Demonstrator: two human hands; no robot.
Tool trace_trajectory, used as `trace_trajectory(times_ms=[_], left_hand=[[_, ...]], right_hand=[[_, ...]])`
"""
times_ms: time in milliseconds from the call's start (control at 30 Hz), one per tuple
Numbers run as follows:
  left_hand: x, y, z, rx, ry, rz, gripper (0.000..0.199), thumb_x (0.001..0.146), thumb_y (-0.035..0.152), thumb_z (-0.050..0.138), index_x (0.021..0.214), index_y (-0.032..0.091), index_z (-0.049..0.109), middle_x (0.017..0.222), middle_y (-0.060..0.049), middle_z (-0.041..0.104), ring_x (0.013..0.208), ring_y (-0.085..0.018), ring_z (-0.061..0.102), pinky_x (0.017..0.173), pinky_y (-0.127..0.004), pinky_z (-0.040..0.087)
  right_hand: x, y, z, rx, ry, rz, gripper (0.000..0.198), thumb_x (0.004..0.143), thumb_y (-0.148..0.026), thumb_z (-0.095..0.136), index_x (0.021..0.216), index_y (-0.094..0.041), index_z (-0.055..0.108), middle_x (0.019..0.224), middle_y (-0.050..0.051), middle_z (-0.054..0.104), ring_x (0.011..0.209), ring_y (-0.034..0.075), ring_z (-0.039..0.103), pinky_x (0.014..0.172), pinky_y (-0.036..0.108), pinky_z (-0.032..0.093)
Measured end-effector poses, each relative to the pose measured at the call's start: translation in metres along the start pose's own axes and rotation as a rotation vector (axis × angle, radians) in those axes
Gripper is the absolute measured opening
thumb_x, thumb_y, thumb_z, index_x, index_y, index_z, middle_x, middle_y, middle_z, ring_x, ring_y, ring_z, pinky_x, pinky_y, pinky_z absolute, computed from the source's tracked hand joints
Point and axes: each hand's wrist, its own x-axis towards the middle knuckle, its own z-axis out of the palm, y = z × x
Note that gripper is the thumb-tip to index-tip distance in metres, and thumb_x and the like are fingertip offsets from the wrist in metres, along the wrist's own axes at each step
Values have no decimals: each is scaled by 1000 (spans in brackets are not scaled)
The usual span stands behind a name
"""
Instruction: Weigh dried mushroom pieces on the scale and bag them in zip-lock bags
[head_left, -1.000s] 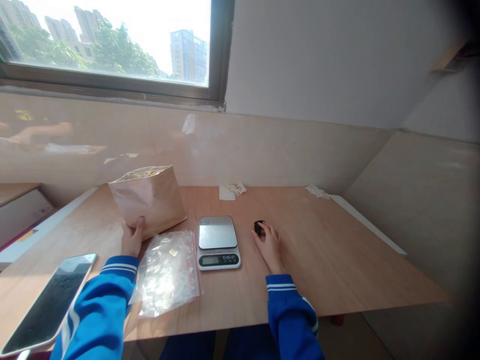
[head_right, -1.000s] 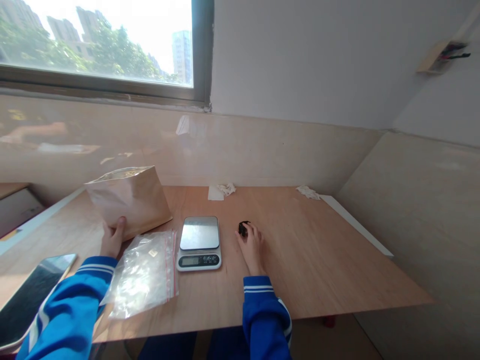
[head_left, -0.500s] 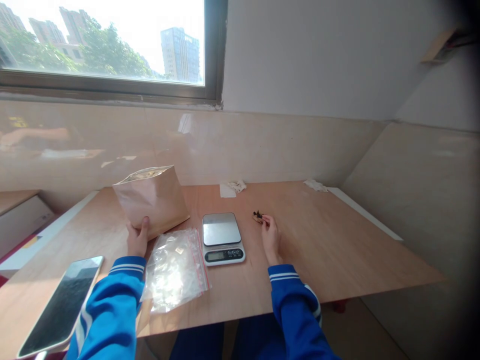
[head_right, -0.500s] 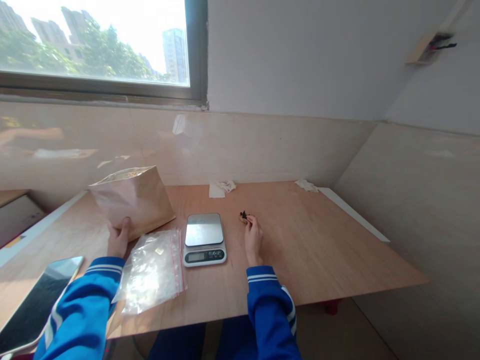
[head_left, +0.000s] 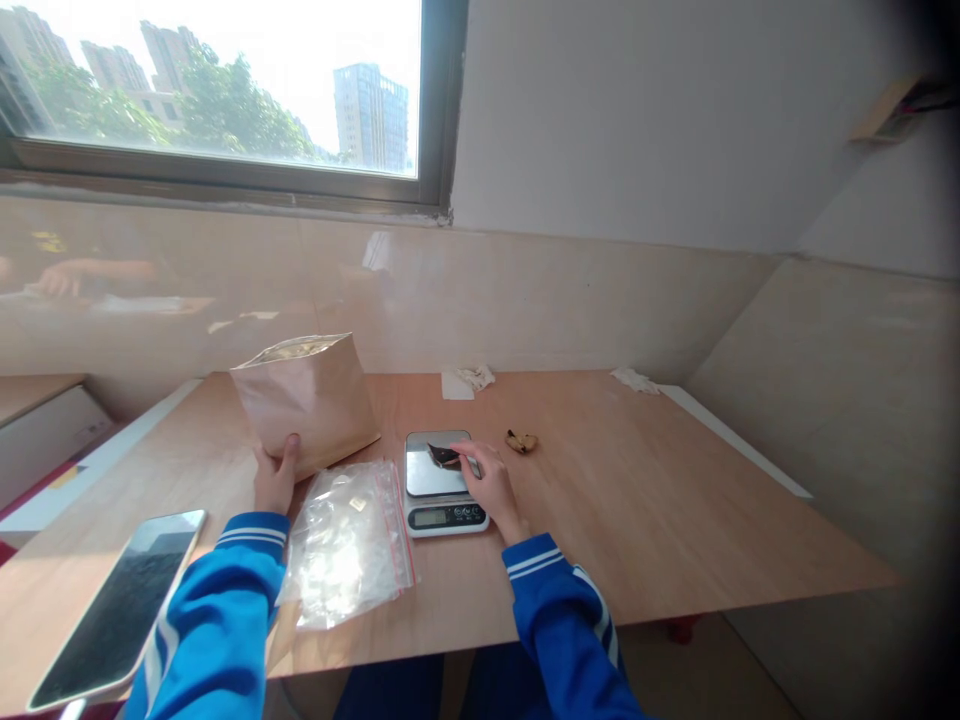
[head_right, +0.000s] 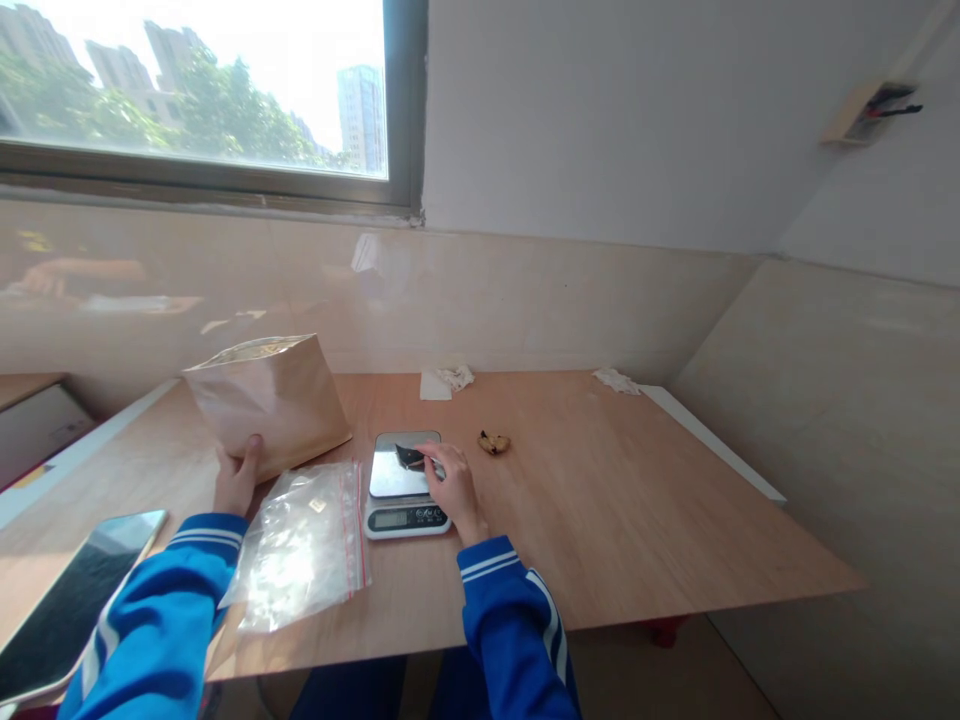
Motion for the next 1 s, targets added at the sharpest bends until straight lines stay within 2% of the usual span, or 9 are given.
trace_trajectory(times_ms=[133,267,367,467,633,833,900,1000], left_hand=[[0,1,-1,-6,-3,-4,77,75,67,51,131,16,41,124,-17,60,115,-37,56,96,-49,44],[-1,1,-1,0,-11,-10,77,74,68,50,131,16,40,127,-18,58,119,-37,54,99,-50,42],[-1,1,-1,0,-3,-7,77,74,67,51,130,16,41,127,-19,58,119,-37,53,100,-50,41],[-1,1,-1,-1,-1,-3,76,74,67,52,129,15,41,126,-19,58,118,-37,54,99,-50,42],[-3,2,-2,-12,-14,22,77,75,67,50,132,16,39,129,-17,57,120,-35,53,102,-48,41],[-4,2,-3,6,-16,18,77,76,66,51,133,16,39,129,-16,57,117,-34,55,100,-47,44],[-3,2,-3,16,-18,7,77,76,67,50,132,15,39,127,-16,58,116,-35,56,99,-48,44],[-3,0,-3,21,-26,17,77,76,67,50,131,15,40,125,-17,59,115,-35,57,98,-48,45]], right_hand=[[-5,19,-10,-121,147,67,37,90,-16,36,116,-21,62,122,8,63,123,22,51,104,45,39],[-11,47,-17,-334,310,251,42,87,-12,33,123,-14,55,130,14,56,128,25,44,105,51,36],[-14,57,-19,-410,333,354,35,90,-15,35,118,-14,57,125,16,57,121,26,49,100,50,42],[-14,57,-19,-421,322,379,27,94,-26,45,116,-17,58,121,12,58,110,24,56,92,46,48],[-13,47,-22,-442,320,398,35,91,-34,57,121,-17,54,120,8,57,101,20,60,85,41,53],[-11,26,-23,-462,348,364,28,96,-36,43,103,-15,62,105,12,65,100,23,59,87,41,43],[-12,12,-19,-446,361,266,28,96,-34,42,102,-16,63,104,11,67,102,23,58,90,39,38],[-14,-11,-10,-411,313,0,21,94,-30,49,103,-20,65,104,8,69,101,19,60,92,35,33]])
